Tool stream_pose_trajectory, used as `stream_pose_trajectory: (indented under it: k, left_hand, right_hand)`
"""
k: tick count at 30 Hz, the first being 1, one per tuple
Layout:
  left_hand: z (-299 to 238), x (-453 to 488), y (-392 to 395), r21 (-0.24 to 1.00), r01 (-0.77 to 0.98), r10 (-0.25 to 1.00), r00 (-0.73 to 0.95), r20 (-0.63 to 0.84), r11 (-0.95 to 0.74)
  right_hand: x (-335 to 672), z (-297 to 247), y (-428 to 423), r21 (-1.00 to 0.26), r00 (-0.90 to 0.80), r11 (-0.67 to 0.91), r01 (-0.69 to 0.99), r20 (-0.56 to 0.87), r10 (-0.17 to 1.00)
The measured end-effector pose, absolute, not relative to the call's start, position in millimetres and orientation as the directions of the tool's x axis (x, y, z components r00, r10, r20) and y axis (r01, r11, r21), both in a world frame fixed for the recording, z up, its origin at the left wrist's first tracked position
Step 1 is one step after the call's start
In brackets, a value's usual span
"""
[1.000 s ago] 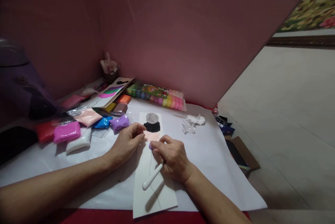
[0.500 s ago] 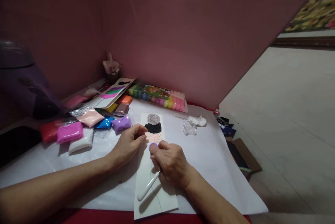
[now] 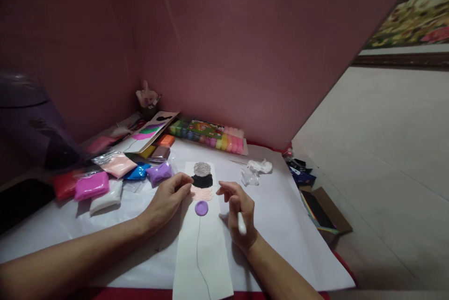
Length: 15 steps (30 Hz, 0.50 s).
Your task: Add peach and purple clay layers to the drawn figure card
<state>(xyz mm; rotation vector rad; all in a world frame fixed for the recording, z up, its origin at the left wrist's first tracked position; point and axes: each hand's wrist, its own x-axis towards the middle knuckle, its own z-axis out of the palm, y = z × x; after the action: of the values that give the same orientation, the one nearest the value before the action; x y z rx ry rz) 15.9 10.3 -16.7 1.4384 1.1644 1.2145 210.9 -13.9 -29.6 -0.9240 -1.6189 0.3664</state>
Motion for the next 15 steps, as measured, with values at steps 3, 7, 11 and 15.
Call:
stream_pose_trajectory:
  k: [3,7,11,15]
  left_hand:
    - [-17,15,12,0.983,0.088,0.986,0.057,0.154,-0.158]
    - [-17,11,9,0.883,0.250,0.916,0.056,0.397,-0.398]
    - [-15,15,-3,0.553,0.215,0.593,0.269,0.759,-0.805]
    - [-13,25,-13,0.362,0.220,0.424,0.462,0.779,-0.906]
  right_hand:
    - [209,-27,-12,-0.642,0.000,0.661,0.389,0.717,0.697]
    - [206,-21,-10,-0.477,-0.157,0.731,0.488,0.776,0.611]
    - [204,-20,-9,-0.315,-0.358,0.793,0.521,0.763,0.538]
    - [200,-21,-8,-0.206,-0.452,0.832,0.514,0.760,0.467]
